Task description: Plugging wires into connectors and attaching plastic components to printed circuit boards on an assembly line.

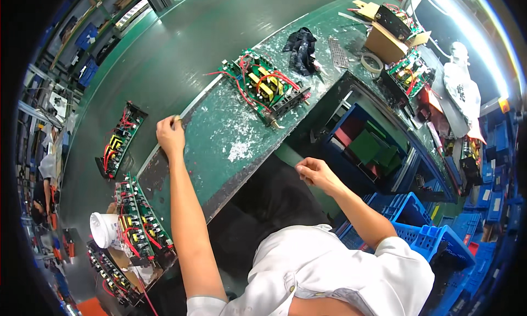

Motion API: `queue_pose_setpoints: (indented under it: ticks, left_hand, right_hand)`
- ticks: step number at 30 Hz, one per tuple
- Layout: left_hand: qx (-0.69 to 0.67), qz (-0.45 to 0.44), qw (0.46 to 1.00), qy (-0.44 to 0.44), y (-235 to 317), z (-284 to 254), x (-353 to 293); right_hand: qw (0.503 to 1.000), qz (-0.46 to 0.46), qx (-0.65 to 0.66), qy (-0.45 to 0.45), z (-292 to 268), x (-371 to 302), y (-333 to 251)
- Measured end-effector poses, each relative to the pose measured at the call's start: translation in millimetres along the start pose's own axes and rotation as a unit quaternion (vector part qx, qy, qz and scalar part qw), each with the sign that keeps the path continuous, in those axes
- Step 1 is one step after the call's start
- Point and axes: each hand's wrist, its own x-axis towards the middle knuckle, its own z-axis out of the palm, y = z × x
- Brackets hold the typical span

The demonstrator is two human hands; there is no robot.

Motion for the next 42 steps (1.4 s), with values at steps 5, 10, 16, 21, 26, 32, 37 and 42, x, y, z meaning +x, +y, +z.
queue_pose_setpoints:
  ticks: [5, 10, 16, 21, 26, 32, 37, 42]
  left_hand:
    - [0.073, -0.004, 0.997, 0.001, 8.9, 3.2, -5.6]
    - [0.071, -0.04, 0.997, 0.007, 18.4, 5.2, 0.3]
    - [0.055, -0.052, 0.997, 0.008, 14.1, -1.3, -7.3]
    - [0.073, -0.088, 0.993, -0.026, 42.8, 0.7, 3.4]
    - [0.112, -0.096, 0.989, -0.03, 26.8, -6.6, 6.2]
    - [0.091, -0.092, 0.991, -0.021, 25.3, 0.0, 7.2]
    - [0.08, -0.087, 0.993, -0.031, 25.2, -1.7, 11.0]
    - [0.085, -0.089, 0.992, -0.034, 18.0, 1.6, 2.8]
  right_hand:
    - [0.968, -0.067, -0.242, -0.007, 26.9, -19.2, -11.7]
    - [0.928, -0.037, -0.346, -0.133, 19.0, -26.3, -32.4]
    - [0.951, -0.141, -0.276, 0.013, -25.8, -15.7, -165.1]
    - [0.938, -0.238, -0.228, 0.105, -47.8, 52.6, -262.4]
    - [0.776, -0.34, -0.524, -0.086, -14.8, 120.5, -263.2]
    - [0.676, -0.322, -0.652, -0.118, -10.8, 81.0, -238.1]
    - [0.631, -0.392, -0.667, -0.057, -15.9, 80.1, -210.0]
    - [0.614, -0.443, -0.649, -0.072, -32.2, 81.9, -206.0]
